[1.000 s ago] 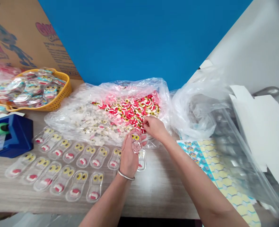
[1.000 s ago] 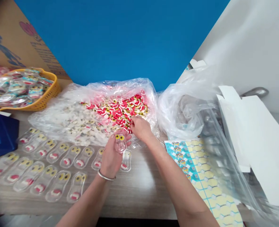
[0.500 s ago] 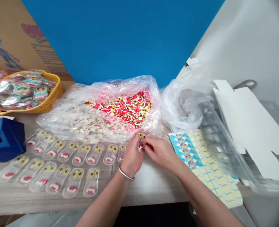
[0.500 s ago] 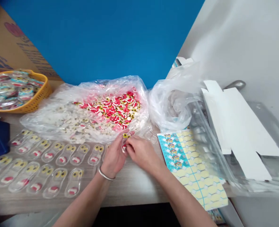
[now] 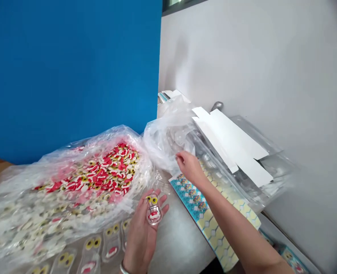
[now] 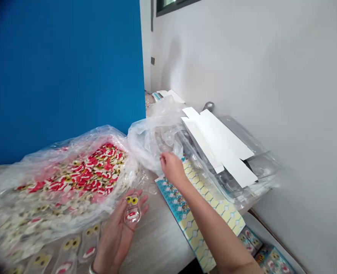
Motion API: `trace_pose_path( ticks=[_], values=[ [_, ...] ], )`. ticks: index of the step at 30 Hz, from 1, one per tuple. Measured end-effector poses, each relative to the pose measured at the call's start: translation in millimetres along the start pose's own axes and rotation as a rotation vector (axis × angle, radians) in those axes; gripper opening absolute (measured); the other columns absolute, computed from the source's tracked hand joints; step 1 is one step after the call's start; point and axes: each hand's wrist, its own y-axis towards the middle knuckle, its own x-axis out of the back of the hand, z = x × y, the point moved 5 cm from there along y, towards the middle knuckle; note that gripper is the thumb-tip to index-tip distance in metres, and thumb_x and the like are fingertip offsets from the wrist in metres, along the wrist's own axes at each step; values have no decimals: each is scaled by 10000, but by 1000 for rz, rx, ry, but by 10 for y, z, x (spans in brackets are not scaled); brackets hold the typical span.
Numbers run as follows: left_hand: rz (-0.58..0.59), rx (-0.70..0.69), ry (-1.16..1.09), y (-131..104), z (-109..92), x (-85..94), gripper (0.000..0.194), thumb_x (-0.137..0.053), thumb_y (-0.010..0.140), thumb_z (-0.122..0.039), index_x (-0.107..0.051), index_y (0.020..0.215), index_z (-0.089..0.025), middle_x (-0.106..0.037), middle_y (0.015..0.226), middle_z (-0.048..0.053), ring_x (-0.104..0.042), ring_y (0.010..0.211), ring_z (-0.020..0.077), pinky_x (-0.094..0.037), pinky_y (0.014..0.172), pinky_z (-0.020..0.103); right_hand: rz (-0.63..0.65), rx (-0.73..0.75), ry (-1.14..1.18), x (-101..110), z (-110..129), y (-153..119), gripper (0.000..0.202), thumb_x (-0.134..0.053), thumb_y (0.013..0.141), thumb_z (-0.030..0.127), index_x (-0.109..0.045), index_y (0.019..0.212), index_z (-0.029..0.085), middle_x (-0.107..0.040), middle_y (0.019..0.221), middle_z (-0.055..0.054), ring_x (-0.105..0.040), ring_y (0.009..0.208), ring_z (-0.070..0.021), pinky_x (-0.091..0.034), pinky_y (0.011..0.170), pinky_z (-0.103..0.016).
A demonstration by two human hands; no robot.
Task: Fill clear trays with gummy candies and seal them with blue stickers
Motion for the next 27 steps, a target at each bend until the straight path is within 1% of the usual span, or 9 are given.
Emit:
trace_pose_path(
  ticks=[2, 5, 8, 11, 15, 18, 22, 24, 27],
  values=[
    [-6, 19, 12, 17, 34, -13, 356, -655, 846, -360, -643, 1165, -203, -618, 1328, 139, -635, 1154, 319, -547, 931, 458, -12, -84, -58, -76, -260, 379, 280, -510, 918, 172, -644, 1162, 137, -671, 1151, -128, -622, 1040, -209, -428, 870, -267],
    [-25, 44, 27, 59, 58, -1, 330, -657, 844, -344, -655, 1147, -214, -609, 1348, 126, -638, 1153, 312, -551, 929, 451, 22, -121, -92, -272, -458, 753, 347, -616, 853, 209, -647, 1189, 130, -678, 1156, -149, -632, 1044, -234, -437, 847, -275],
    [-37, 53, 28, 97, 42, 13, 304, -646, 852, -342, -661, 1130, -222, -614, 1343, 115, -646, 1143, 295, -551, 931, 439, 33, -150, -120, -386, -535, 876, 259, -610, 859, 226, -695, 1090, 148, -722, 1043, -132, -659, 975, -219, -442, 806, -270],
    [-28, 58, 14, 95, 22, -2, 309, -632, 862, -354, -657, 1138, -219, -626, 1323, 119, -658, 1119, 287, -549, 930, 437, -2, -189, -149, -321, -572, 794, 244, -498, 923, 215, -717, 1007, 151, -739, 964, -135, -672, 930, -218, -443, 781, -278],
    [26, 105, -44, 41, 80, -58, 314, -594, 885, -353, -636, 1156, -201, -622, 1318, 134, -661, 1101, 290, -559, 889, 439, -138, -157, -153, -109, -453, 304, 369, -348, 995, 226, -646, 1196, 146, -701, 1137, -159, -648, 1041, -247, -443, 852, -318],
    [101, 149, -105, -8, 183, -102, 330, -547, 910, -411, -614, 1157, -202, -635, 1282, 127, -666, 1071, 279, -560, 870, 450, -321, 154, -61, -29, -110, -398, 359, -395, 995, 241, -620, 1264, 168, -685, 1210, -141, -641, 1083, -255, -449, 918, -351],
    [160, 140, -176, -86, 296, -142, 346, -497, 929, -453, -624, 1105, -183, -675, 1180, 110, -664, 1051, 231, -538, 913, 392, -264, 588, 4, -230, 321, -1430, 367, -511, 945, 146, -606, 1298, 187, -656, 1280, -128, -607, 1187, -274, -471, 951, -406],
    [139, 136, -176, -137, 341, -132, 303, -537, 910, -415, -634, 1062, -172, -685, 1161, 105, -659, 1065, 225, -521, 938, 366, -226, 657, 0, -332, 421, -1767, 392, -534, 926, 109, -597, 1306, 179, -629, 1318, -140, -585, 1221, -302, -485, 930, -444],
    [94, 94, -123, -223, 378, -79, 224, -663, 817, -262, -636, 1023, -179, -692, 1162, 88, -667, 1067, 233, -499, 962, 367, -214, 643, 7, -352, 506, -2000, 351, -573, 916, 142, -628, 1259, 197, -644, 1295, -138, -621, 1160, -318, -503, 877, -473]
  ],
)
